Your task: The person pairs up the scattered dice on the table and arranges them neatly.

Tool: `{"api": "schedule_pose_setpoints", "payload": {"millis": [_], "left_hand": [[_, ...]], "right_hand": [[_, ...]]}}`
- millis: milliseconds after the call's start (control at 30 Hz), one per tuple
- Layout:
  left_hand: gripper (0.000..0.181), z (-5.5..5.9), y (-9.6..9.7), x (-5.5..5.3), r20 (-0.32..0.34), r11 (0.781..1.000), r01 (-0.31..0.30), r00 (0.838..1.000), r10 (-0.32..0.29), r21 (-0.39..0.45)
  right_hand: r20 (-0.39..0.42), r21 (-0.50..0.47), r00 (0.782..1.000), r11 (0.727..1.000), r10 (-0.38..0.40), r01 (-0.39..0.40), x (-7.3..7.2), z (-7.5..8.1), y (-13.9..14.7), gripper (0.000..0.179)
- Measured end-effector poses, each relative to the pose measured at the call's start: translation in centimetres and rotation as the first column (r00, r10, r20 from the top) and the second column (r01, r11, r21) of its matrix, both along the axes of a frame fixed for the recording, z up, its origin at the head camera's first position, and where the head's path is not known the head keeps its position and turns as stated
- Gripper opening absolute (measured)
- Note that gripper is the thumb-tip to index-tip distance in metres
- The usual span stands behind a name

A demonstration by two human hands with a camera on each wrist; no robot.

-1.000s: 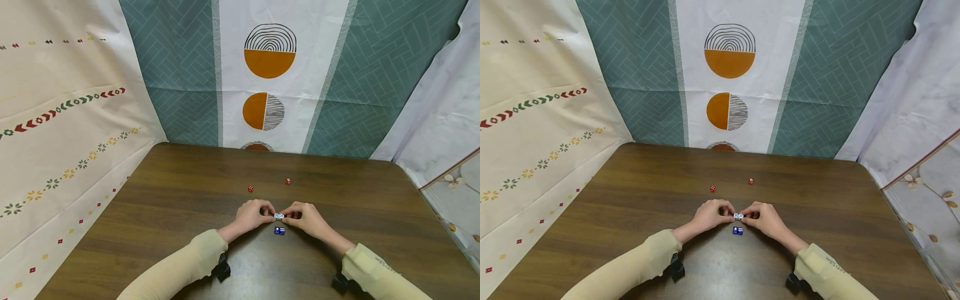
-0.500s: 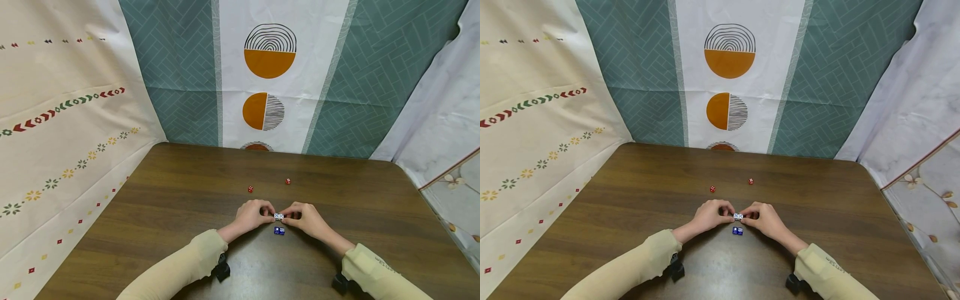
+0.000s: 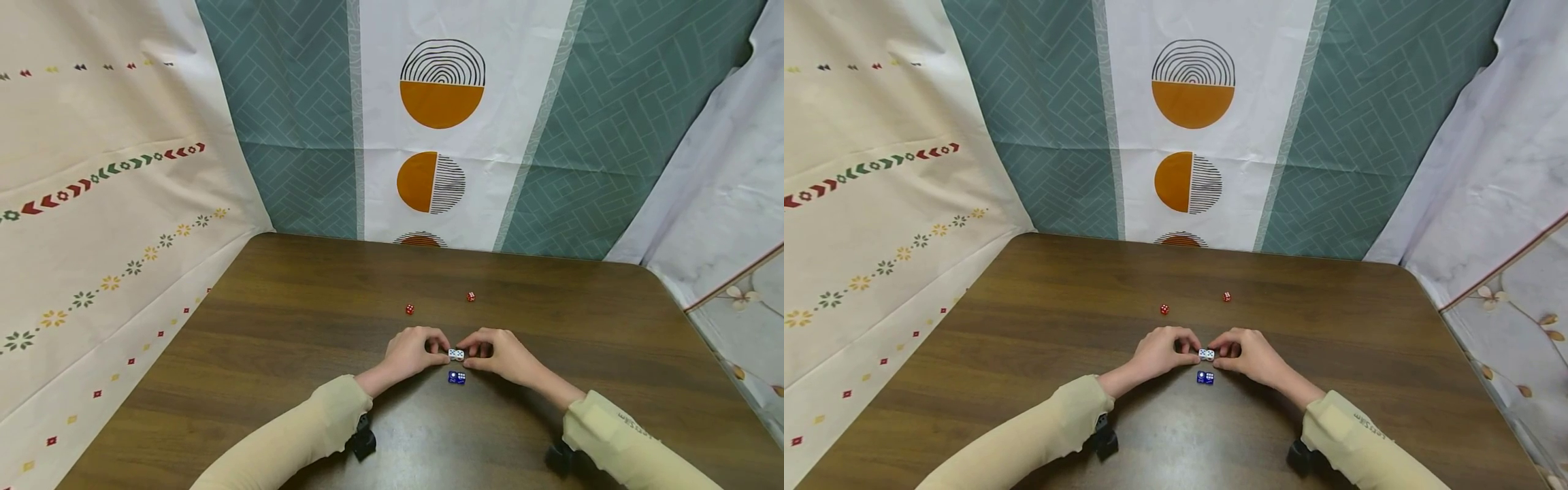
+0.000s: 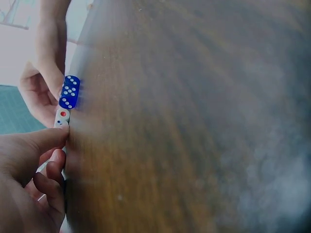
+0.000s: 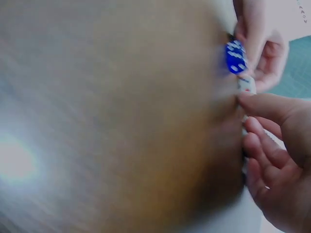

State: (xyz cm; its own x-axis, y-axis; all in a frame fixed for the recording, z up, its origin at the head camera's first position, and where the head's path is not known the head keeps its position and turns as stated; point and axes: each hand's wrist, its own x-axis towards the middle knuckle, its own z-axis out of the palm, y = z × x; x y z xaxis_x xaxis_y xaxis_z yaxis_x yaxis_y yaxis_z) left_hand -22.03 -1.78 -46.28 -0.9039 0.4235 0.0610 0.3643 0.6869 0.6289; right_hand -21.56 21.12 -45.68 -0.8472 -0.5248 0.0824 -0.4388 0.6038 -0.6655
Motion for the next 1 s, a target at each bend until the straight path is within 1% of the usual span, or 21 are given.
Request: {"api": "schedule_pose_setpoints", "payload": {"millis": [100, 200, 333, 467, 600, 767, 1000], "left_hand": [[0.012, 0.0, 0.0, 0.0, 0.003, 1.0, 0.001, 1.0, -0.001, 0.001], [0.012, 0.0, 0.0, 0.1, 0.006, 1.0, 0.001, 1.0, -0.001, 0.001], [0.012, 0.0, 0.0, 0.1, 0.012, 1.0, 0.005, 1.0, -0.005, 0.008], [0.012, -0.1, 0.0, 0.0, 0.013, 1.0, 0.008, 1.0, -0.008, 0.013], [0.013, -0.1, 0.0, 0.0, 0.012, 1.0, 0.006, 1.0, -0.007, 0.01], [0.013, -0.1, 0.1, 0.0, 0.015, 1.0, 0.007, 1.0, -0.007, 0.009], [0.012, 0.1, -0.1, 0.0, 0.018, 1.0, 0.012, 1.0, -0.012, 0.014]], "right_hand": [[0.035, 0.029, 0.999, 0.999, 0.028, -0.029, -0.8, 0.6, 0.6, 0.025], [0.047, 0.064, 0.999, 0.998, 0.006, -0.009, -1.9, 1.4, 1.2, 0.025], [-0.005, 0.073, 0.998, 0.995, -0.069, 0.069, -3.5, 2.3, 1.7, 0.024], [-0.071, 0.048, 0.987, 0.988, -0.142, 0.145, -5.2, 2.8, 2.0, 0.026], [-0.105, 0.032, 0.976, 0.981, -0.189, 0.194, -6.7, 2.6, 2.1, 0.03], [-0.123, 0.022, 0.965, 0.971, -0.233, 0.238, -8.1, 1.9, 2.0, 0.033], [-0.116, 0.049, 0.963, 0.967, -0.242, 0.249, -9.5, 0.9, 1.9, 0.034]]}}
